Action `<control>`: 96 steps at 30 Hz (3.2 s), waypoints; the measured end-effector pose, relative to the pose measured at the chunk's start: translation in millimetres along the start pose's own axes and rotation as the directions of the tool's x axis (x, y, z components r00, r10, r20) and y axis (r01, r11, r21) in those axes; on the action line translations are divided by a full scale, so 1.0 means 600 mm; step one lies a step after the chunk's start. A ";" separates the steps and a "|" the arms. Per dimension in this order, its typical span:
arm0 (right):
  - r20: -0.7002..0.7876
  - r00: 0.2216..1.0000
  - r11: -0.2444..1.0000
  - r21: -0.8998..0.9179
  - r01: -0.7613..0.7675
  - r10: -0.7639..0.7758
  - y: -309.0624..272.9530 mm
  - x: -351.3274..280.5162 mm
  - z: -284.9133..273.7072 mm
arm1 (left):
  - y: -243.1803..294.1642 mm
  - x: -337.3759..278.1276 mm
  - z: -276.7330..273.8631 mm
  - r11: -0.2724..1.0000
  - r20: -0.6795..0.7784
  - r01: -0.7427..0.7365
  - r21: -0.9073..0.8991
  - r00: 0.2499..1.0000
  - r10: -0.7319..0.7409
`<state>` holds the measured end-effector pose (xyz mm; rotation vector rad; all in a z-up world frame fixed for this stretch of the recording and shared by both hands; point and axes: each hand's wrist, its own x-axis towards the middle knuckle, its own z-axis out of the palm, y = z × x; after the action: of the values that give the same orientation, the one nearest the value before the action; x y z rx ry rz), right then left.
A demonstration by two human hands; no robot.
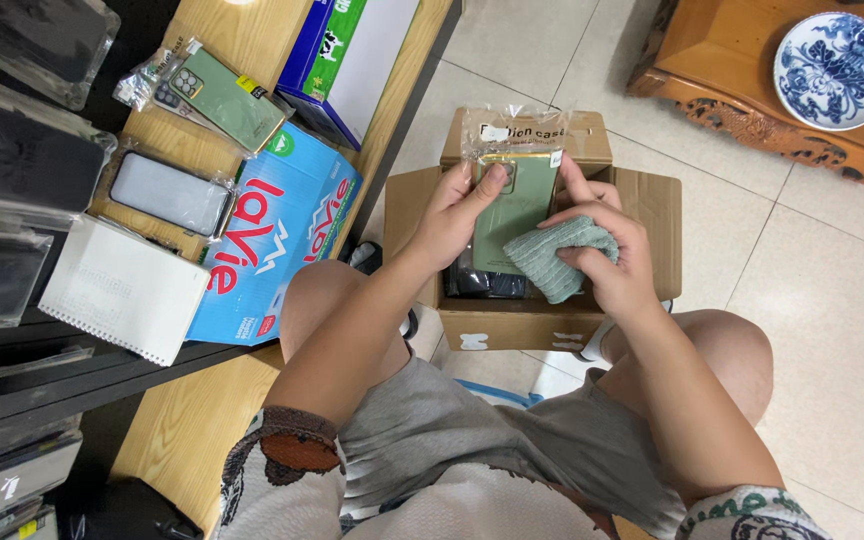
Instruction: The person wipes several packaged phone cases with a cloth, removes them from a box, and places them on a shelf.
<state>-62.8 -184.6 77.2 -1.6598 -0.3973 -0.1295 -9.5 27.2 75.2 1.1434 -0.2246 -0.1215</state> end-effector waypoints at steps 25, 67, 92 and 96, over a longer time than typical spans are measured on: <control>0.121 0.976 0.889 -0.403 0.216 -0.182 -0.021 0.007 0.013 | 0.018 -0.007 0.008 0.985 0.033 -0.034 0.167 0.999 0.029; -0.133 0.989 0.996 0.075 -0.048 0.058 -0.009 0.021 -0.034 | -0.071 -0.009 -0.022 0.995 0.083 0.063 0.078 0.994 -0.070; -0.259 0.900 0.918 -0.285 0.276 -0.351 -0.009 0.024 0.000 | -0.072 -0.024 0.011 0.937 0.167 -0.168 0.307 0.978 0.121; -0.357 0.834 0.823 -0.538 0.183 -0.420 0.018 0.055 -0.075 | -0.053 -0.019 0.013 0.980 0.169 -0.138 0.141 0.979 0.113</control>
<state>-21.8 -223.9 83.3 -1.9689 -0.2756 -0.9295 -22.1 9.4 47.8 1.2692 -0.4548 -0.0850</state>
